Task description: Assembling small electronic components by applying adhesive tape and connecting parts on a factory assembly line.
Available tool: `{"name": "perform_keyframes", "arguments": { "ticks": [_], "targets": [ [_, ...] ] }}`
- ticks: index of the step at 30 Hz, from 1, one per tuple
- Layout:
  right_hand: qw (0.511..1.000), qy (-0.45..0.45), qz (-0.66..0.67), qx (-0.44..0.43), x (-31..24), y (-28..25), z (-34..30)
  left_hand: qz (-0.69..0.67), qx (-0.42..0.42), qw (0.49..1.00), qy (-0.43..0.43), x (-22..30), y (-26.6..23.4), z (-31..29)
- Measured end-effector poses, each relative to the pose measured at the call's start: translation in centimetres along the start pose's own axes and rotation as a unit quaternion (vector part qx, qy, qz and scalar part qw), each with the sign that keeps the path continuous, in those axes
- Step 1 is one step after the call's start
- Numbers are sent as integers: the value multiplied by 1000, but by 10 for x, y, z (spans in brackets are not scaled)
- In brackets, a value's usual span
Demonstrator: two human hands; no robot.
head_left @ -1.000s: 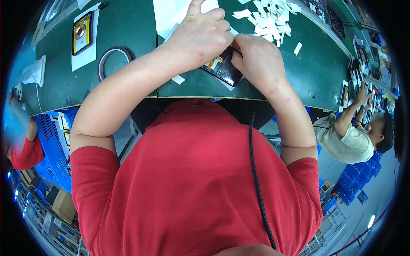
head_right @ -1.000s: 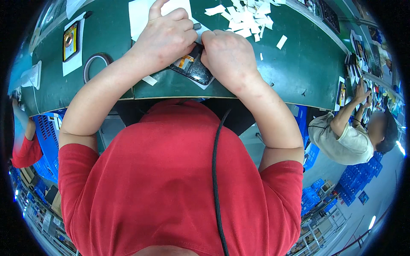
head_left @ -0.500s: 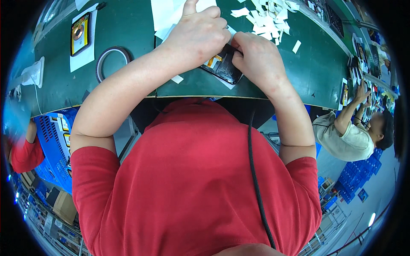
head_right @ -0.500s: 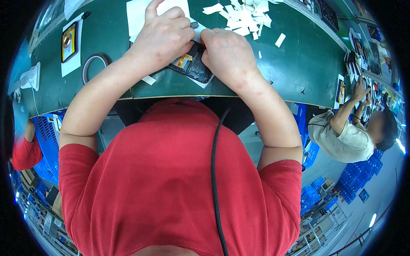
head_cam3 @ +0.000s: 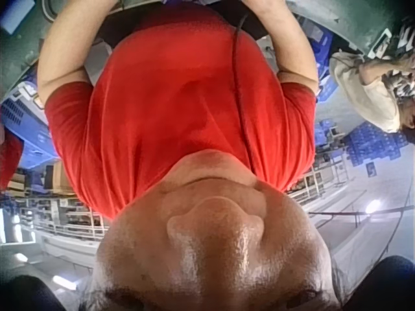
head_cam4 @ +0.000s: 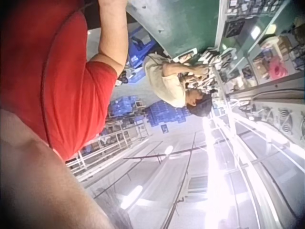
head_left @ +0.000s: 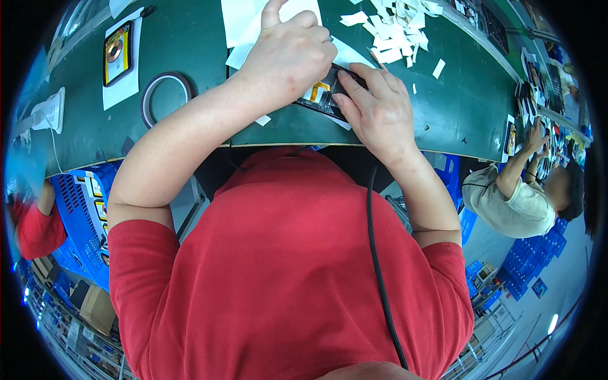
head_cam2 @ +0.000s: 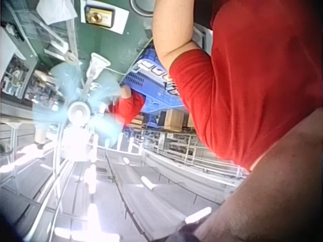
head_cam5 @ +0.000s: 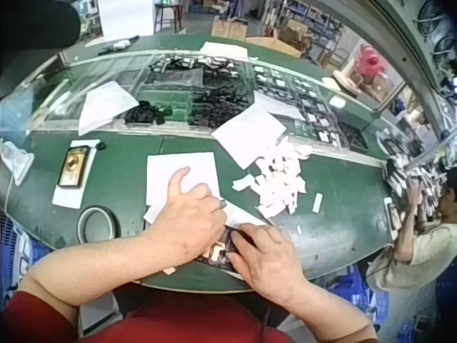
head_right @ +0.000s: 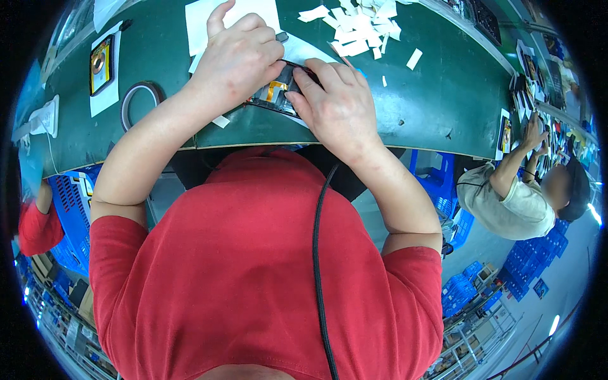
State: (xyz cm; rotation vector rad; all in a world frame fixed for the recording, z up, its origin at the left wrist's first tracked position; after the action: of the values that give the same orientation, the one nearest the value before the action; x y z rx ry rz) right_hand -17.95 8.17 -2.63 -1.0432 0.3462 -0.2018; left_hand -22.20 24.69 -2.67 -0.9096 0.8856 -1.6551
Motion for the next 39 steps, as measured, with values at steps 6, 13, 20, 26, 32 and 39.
{"name": "perform_keyframes", "arguments": {
  "ticks": [6,13,20,26,32,39],
  "targets": [
    [1000,4,-4,-21,2,5,-7,-14,20,1000,4,-1,3,-3],
    [1000,2,1,-13,3,7,-9,-9,-3,1000,-5,-2,3,-4],
    [999,33,7,-36,3,6,-7,1,-22,999,-27,-1,7,-13],
    [997,62,13,-49,4,5,-11,-9,6,1000,-1,19,1,-28],
    [997,54,32,-41,4,0,-15,31,-16,999,-5,21,6,-37],
    [996,78,14,-34,5,-6,-29,52,-4,999,3,25,7,-39]
  ]
}}
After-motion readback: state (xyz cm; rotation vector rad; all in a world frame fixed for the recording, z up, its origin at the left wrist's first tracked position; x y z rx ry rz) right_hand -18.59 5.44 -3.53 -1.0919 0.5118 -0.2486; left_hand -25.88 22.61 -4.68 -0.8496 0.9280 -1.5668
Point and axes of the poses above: each hand's wrist, its own z-axis towards the middle knuckle, its own y-axis out of the palm, x = y × z, the point moved 4 cm from there along z, towards the middle knuckle, and after that the axes turned 7 degrees about x, right-handed, at the moved point
